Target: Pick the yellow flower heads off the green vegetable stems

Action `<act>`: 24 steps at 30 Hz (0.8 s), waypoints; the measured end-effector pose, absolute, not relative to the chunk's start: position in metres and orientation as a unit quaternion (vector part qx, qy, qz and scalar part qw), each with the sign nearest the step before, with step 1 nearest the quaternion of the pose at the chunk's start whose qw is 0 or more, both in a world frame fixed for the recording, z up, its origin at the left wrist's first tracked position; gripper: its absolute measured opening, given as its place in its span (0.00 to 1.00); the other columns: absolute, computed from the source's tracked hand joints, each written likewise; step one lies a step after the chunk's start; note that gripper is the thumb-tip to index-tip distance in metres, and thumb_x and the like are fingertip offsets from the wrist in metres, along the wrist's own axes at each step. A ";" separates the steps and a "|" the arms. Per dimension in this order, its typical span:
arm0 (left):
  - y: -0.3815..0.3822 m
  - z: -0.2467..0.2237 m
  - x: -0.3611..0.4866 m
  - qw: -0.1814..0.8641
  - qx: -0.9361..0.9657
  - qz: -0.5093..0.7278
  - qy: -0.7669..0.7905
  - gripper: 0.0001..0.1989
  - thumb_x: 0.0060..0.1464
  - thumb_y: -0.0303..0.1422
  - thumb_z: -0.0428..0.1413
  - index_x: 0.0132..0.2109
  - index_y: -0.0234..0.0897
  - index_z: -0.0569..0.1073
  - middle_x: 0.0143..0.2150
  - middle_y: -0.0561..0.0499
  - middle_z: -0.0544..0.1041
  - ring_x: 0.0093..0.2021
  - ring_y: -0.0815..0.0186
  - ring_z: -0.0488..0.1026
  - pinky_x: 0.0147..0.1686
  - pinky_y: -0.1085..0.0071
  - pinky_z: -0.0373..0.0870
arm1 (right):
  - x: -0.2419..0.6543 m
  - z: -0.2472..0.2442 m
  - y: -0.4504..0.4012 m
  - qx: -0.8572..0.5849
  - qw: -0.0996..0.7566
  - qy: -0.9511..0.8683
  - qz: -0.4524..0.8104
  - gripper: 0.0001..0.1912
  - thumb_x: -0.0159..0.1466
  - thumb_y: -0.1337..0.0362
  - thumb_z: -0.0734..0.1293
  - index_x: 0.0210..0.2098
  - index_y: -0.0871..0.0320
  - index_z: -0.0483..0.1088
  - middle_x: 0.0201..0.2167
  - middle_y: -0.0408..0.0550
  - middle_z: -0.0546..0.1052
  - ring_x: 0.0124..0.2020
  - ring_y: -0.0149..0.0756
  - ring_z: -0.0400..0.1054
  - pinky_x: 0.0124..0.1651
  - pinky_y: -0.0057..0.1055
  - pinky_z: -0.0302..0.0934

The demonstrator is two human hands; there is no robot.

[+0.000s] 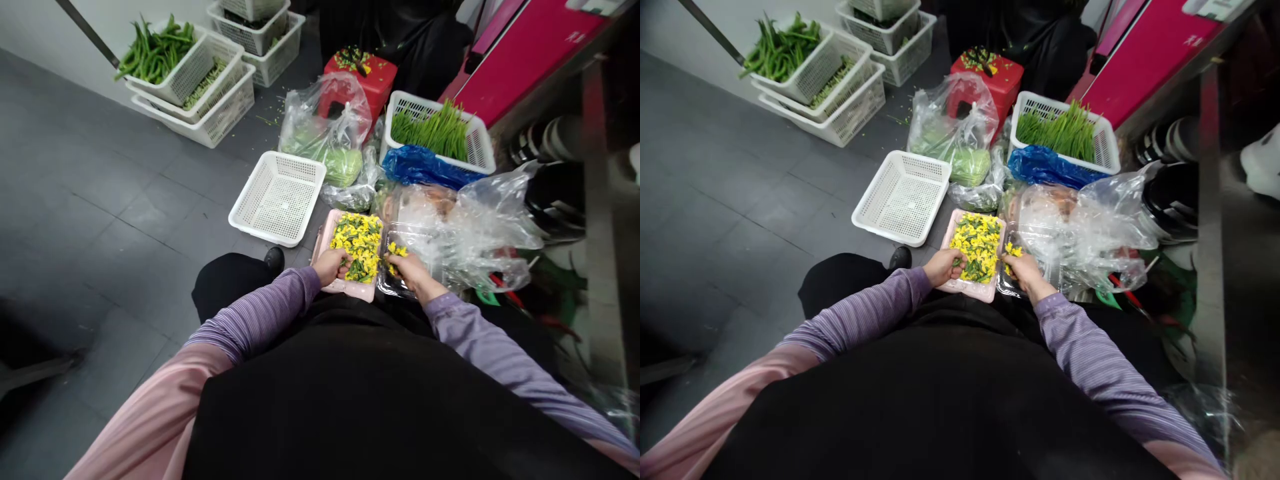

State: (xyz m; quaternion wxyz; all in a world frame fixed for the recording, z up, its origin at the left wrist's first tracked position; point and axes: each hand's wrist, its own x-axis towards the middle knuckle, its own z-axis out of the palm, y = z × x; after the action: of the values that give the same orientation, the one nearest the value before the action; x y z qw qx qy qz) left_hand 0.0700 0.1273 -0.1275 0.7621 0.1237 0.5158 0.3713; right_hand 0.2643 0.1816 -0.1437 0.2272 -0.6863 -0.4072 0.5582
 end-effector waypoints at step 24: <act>0.106 -0.114 0.084 0.806 0.349 0.252 0.407 0.05 0.48 0.28 0.48 0.26 0.33 0.62 0.18 0.58 0.60 0.13 0.80 0.51 0.12 0.79 0.48 | 0.238 -0.117 0.133 -0.542 0.317 -0.474 0.617 0.16 0.45 0.60 0.71 0.28 0.59 0.63 0.13 0.34 0.63 0.13 0.22 0.52 0.16 0.23 0.46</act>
State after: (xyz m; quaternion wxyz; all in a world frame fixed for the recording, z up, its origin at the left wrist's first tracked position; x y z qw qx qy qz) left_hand 0.0843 0.1059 -0.1145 0.8056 0.3491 0.4070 0.2520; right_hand 0.2375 0.1334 -0.1166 0.3170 -0.5423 -0.4739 0.6171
